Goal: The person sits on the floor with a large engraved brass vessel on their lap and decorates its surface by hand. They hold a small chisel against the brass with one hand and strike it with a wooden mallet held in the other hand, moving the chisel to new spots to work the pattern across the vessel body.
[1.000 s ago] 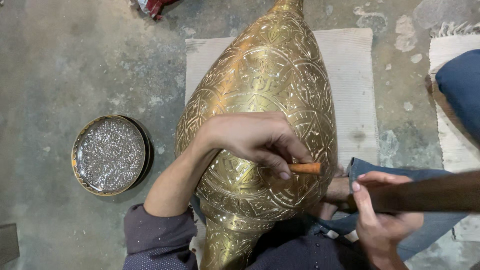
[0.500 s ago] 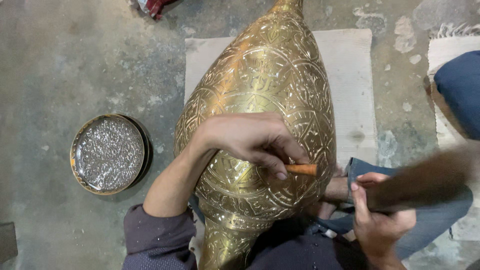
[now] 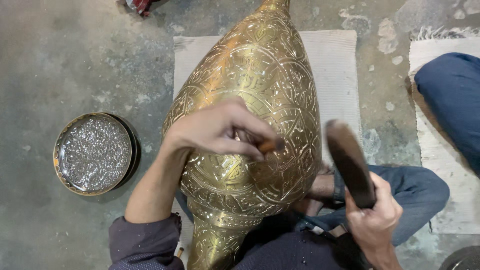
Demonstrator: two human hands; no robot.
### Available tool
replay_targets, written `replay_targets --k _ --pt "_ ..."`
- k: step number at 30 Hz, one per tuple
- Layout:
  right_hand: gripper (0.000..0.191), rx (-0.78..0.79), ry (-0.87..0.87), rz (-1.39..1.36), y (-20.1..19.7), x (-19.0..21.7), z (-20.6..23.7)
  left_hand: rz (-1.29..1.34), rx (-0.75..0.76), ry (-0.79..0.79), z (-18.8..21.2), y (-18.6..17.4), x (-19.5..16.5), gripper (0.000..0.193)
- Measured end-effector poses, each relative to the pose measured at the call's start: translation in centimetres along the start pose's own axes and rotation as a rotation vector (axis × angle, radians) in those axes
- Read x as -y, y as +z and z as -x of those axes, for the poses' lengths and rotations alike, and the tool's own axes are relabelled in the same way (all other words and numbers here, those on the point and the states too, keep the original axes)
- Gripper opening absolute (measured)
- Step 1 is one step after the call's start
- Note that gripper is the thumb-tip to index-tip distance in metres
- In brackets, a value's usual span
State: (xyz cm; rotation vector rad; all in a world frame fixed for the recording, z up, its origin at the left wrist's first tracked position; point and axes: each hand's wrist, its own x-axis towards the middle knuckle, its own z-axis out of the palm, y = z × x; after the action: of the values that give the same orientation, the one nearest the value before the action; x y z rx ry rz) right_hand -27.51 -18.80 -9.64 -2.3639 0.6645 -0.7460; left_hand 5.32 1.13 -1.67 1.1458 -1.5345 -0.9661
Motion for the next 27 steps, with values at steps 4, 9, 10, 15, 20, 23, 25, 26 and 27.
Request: replay_targets --k 4,9,10,15,20,23,25,26,27 --pt "0.05 0.201 0.255 0.134 0.2 -3.3 0.4 0.029 -0.595 0.169 5.5 -1.7 -1.0 0.006" --pt "0.057 0.284 0.393 0.16 0.9 -7.1 2.0 -0.021 -1.193 -0.047 10.8 -1.3 0.6 0.014" --pt "0.057 0.302 0.427 0.148 1.1 -7.5 2.5 -0.024 -1.274 -0.081 11.4 -1.3 1.5 0.013" --pt "0.064 0.416 0.488 0.142 2.2 -8.6 2.8 0.028 -1.559 -0.364 13.9 -0.3 6.4 0.007" --pt "0.064 0.539 0.479 0.376 3.0 -8.2 0.5 -0.073 -1.652 -0.687 14.9 1.3 10.2 0.009" --pt "0.063 0.497 0.429 0.392 3.9 -7.7 -2.1 -0.144 -1.618 -0.899 14.7 2.3 11.1 0.015" --pt "0.063 0.481 0.392 0.402 4.8 -7.6 -3.9 0.012 -1.628 -0.969 14.3 2.6 10.7 0.026" --pt "0.063 0.491 0.391 0.418 5.2 -7.7 -4.7 0.042 -1.624 -0.946 14.1 2.7 10.4 0.02" --pt "0.063 0.502 0.388 0.435 5.5 -7.8 -5.4 0.074 -1.624 -0.924 14.0 2.6 10.0 0.018"
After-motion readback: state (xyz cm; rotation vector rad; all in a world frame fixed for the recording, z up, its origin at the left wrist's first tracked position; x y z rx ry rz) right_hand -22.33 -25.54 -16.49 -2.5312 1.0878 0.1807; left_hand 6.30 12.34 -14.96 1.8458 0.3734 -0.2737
